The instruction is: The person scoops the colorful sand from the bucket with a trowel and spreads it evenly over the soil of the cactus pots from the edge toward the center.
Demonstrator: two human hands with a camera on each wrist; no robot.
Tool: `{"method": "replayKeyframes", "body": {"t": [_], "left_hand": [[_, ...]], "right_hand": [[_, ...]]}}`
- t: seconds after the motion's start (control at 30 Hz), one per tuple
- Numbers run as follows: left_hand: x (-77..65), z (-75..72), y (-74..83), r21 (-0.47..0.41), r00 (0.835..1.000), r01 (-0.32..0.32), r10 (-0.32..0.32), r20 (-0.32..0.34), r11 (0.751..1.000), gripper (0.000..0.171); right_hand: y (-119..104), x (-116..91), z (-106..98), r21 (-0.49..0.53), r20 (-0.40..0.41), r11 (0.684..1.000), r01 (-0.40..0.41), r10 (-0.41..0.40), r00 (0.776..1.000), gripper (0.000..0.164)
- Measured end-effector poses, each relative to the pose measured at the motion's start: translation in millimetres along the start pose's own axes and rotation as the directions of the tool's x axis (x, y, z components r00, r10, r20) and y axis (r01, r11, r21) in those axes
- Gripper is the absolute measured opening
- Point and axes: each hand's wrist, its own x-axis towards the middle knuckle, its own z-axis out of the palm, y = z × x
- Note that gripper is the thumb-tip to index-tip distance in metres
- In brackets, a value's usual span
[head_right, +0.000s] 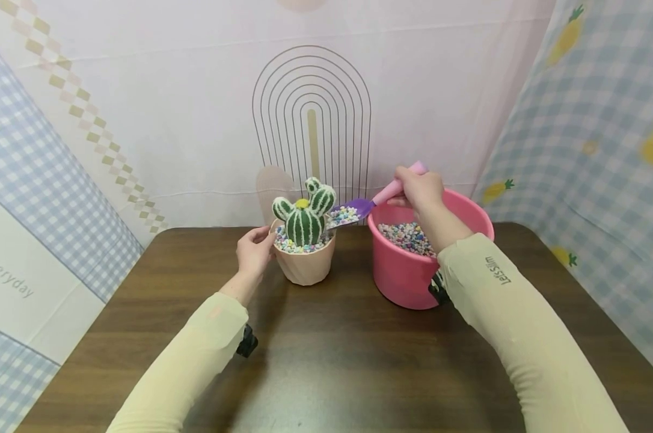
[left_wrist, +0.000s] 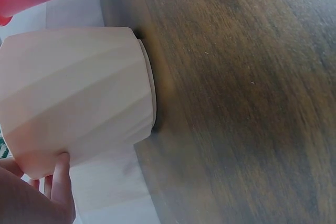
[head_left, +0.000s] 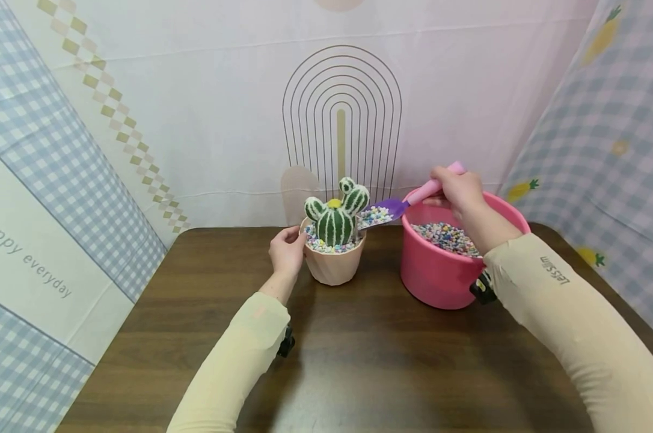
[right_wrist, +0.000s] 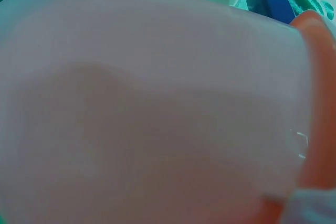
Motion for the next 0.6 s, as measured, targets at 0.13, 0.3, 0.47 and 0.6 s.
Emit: {"method": "replayKeyframes", "body": {"t": [0.13,0.3,0.47,0.6], "left_hand": [[0.0,0.2,-0.1,0.007,1.0,-0.003,0.003,-0.005,1.0,0.028],[-1.5,0.6,0.3,0.014,1.0,-0.006,0.006,-0.013,1.0,0.028],[-1.5,0.7,0.7,0.003,1.0,-0.011,0.011,-0.021,1.0,0.028],[-2.1,1.0,1.5,-0.001,1.0,-0.013,0.013,-0.022,1.0,0.027]], "right_hand": [[-2.0,-2.1,0.8,-0.079,0.034,0.997,0.01,-0.008,0.999,0.013],[-4.5,-4.6,1.3,-0.167,0.072,0.986,0.028,-0.016,0.997,0.031],[-6.0,-3.1,4.7,-0.157,0.015,0.987,0.03,-0.028,0.999,0.012],[-6.3,-2.0,6.6,-0.135,-0.004,0.99,0.042,-0.043,0.999,0.013]]}}
